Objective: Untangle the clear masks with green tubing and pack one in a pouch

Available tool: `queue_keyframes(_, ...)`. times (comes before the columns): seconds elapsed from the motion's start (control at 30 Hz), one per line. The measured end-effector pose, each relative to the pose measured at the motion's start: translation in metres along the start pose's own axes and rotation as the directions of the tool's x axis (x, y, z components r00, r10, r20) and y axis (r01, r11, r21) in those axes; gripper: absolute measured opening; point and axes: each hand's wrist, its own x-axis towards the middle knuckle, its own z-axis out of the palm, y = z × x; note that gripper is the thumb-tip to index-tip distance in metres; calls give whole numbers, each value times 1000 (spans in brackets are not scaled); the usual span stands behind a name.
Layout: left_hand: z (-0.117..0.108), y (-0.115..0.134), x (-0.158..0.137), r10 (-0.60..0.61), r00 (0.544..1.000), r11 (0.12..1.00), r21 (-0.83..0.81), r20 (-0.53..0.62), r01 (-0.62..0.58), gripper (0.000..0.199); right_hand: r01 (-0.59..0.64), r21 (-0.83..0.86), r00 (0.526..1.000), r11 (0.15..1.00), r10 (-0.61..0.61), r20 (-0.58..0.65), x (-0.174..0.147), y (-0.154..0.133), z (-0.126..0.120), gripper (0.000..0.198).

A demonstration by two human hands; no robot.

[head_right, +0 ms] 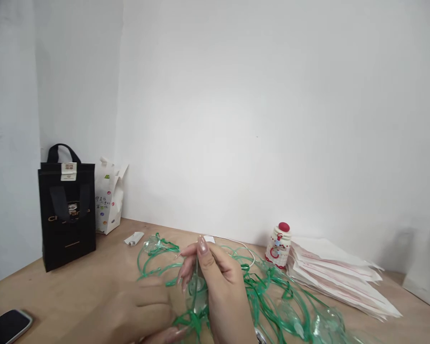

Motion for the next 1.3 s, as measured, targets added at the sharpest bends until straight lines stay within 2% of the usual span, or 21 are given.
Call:
queue_keyframes(0.07, -8, -1, 0, 87, 995, 990, 109, 39, -91, 36, 15, -19, 999, 1000, -16, -32, 3, 0, -5, 28)
queue_keyframes(0.2, -28, 5, 4, -56, 993, 932, 361, 105, 14, 33, 73, -81, 985, 994, -85, -150, 11, 2, -15, 29)
queue_keyframes(0.33, -34, 11, 4, -69, 986, 898, 440, 149, -4, 31, 83, -41, 977, 996, -90, -196, 15, 4, -19, 29)
queue_keyframes(0.43, -34, 13, 5, -75, 980, 902, 431, 184, -12, 32, 74, 4, 973, 997, -71, -219, 13, 3, -17, 29)
queue_keyframes(0.53, -37, 18, 9, -87, 980, 926, 377, 177, 14, 31, 57, 62, 986, 996, -47, -160, 9, 4, -10, 28)
queue_keyframes(0.63, -41, 22, 13, -77, 990, 946, 321, 114, 37, 25, -7, 189, 996, 982, 22, -82, 6, 4, -1, 28)
queue_keyframes(0.73, -38, 19, 13, -34, 997, 987, 159, 65, 23, 27, -56, 305, 991, 951, 90, -95, 3, 2, 6, 26)
queue_keyframes(0.8, -31, 12, 11, 18, 1000, 994, 110, 12, -20, 34, -69, 317, 988, 946, 108, -107, 1, 1, 7, 25)
queue_keyframes(0.87, -22, 7, 9, 85, 995, 969, 235, -50, -71, 33, -100, 291, 985, 951, 136, -107, -1, 2, 8, 24)
queue_keyframes(0.97, -10, 3, 8, 231, 972, 856, 485, -52, -178, 27, -140, 255, 978, 957, 173, -112, -3, 6, 7, 24)
queue_keyframes(1.03, -4, 3, 9, 279, 959, 821, 529, -45, -215, 25, -136, 256, 979, 957, 169, -114, -2, 8, 8, 24)
queue_keyframes(1.2, -2, 6, 10, 189, 974, 911, 391, -122, -128, 32, -113, 234, 987, 966, 137, -90, 3, 12, 4, 26)
queue_keyframes(1.3, -6, 7, 11, 118, 980, 946, 317, -162, -61, 35, -47, 200, 984, 979, 80, -160, 6, 13, -1, 30)
